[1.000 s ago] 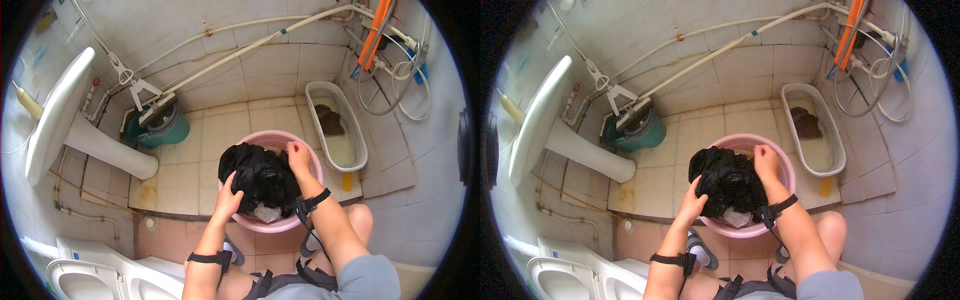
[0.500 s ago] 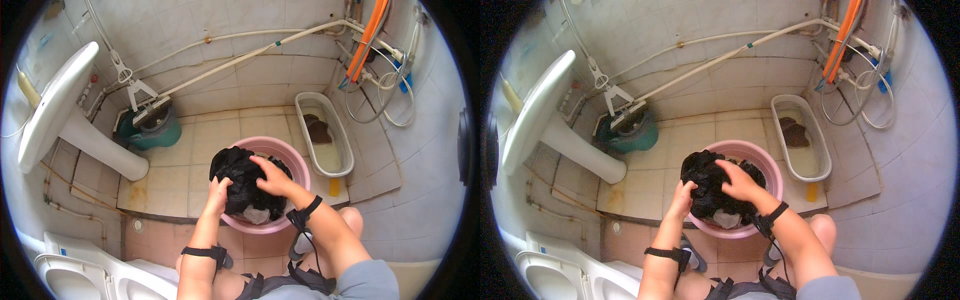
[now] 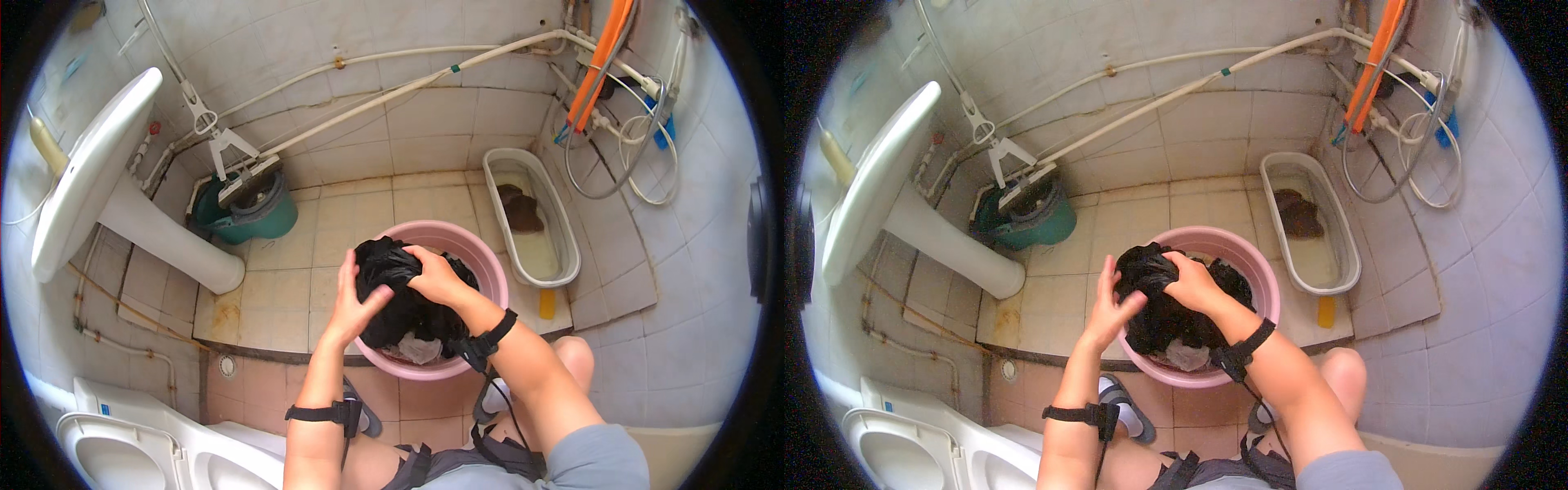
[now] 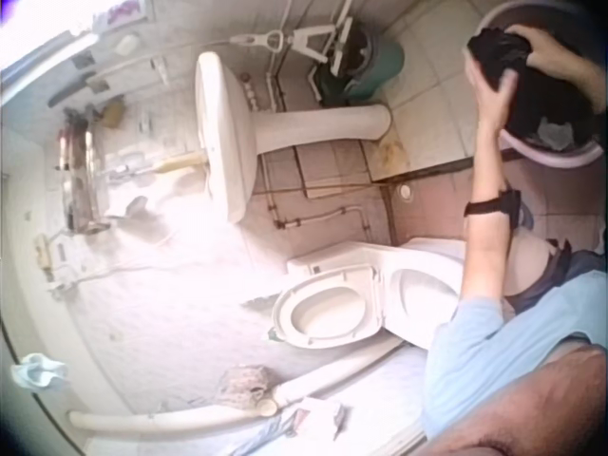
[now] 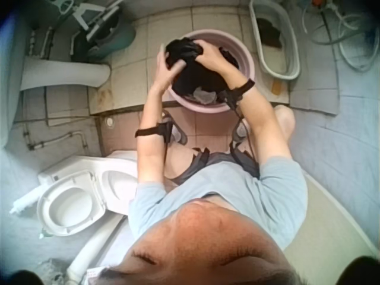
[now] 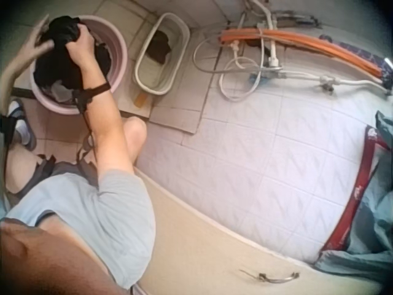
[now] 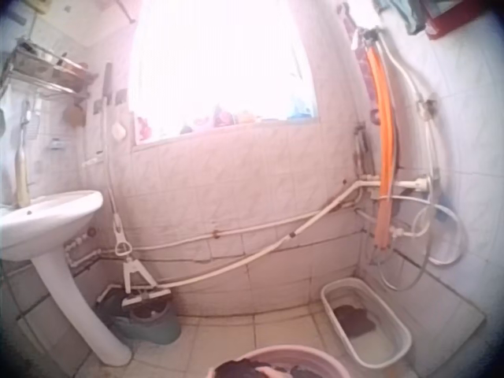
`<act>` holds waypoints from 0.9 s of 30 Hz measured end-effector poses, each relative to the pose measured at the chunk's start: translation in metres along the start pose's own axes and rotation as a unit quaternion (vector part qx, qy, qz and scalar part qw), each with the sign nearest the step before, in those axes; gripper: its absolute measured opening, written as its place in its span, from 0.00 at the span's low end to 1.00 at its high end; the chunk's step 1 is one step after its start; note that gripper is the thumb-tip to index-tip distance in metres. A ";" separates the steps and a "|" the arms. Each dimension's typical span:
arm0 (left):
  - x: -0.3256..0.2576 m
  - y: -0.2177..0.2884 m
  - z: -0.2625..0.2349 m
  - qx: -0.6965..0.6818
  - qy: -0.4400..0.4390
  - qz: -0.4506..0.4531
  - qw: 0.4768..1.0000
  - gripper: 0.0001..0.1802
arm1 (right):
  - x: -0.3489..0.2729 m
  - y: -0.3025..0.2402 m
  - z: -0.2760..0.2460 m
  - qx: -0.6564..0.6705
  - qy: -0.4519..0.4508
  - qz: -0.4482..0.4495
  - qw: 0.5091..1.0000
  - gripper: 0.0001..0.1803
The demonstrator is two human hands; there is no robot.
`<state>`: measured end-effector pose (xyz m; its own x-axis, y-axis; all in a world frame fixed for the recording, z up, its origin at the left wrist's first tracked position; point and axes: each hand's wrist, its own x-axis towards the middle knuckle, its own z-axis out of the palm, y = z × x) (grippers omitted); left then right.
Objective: Hand-washing black clothes in a pink bucket using a yellow sponge.
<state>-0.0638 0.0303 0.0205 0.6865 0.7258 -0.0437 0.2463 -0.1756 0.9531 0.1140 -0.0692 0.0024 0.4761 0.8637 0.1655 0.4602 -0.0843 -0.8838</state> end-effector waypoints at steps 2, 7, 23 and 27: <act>-0.003 -0.003 0.005 0.145 -0.074 0.163 0.973 0.64 | 0.000 -0.005 -0.005 0.111 -0.133 0.070 0.982 0.29; 0.000 -0.008 0.010 0.130 -0.081 0.109 0.982 0.44 | 0.000 -0.008 -0.014 0.326 -0.238 0.135 0.905 0.30; 0.010 -0.032 0.010 -0.191 -0.041 -0.259 0.946 0.35 | -0.054 0.271 0.009 0.242 0.365 0.557 0.706 0.27; 0.015 -0.041 0.038 -0.195 -0.078 -0.244 0.947 0.37 | -0.075 0.300 -0.016 0.241 0.395 0.536 0.706 0.26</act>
<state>-0.0375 0.0230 -0.0312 0.6555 0.5451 -0.5227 0.3097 0.4372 0.8443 0.2278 -0.1674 -0.2680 0.7137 -0.1303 -0.6882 -0.7004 -0.1355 -0.7007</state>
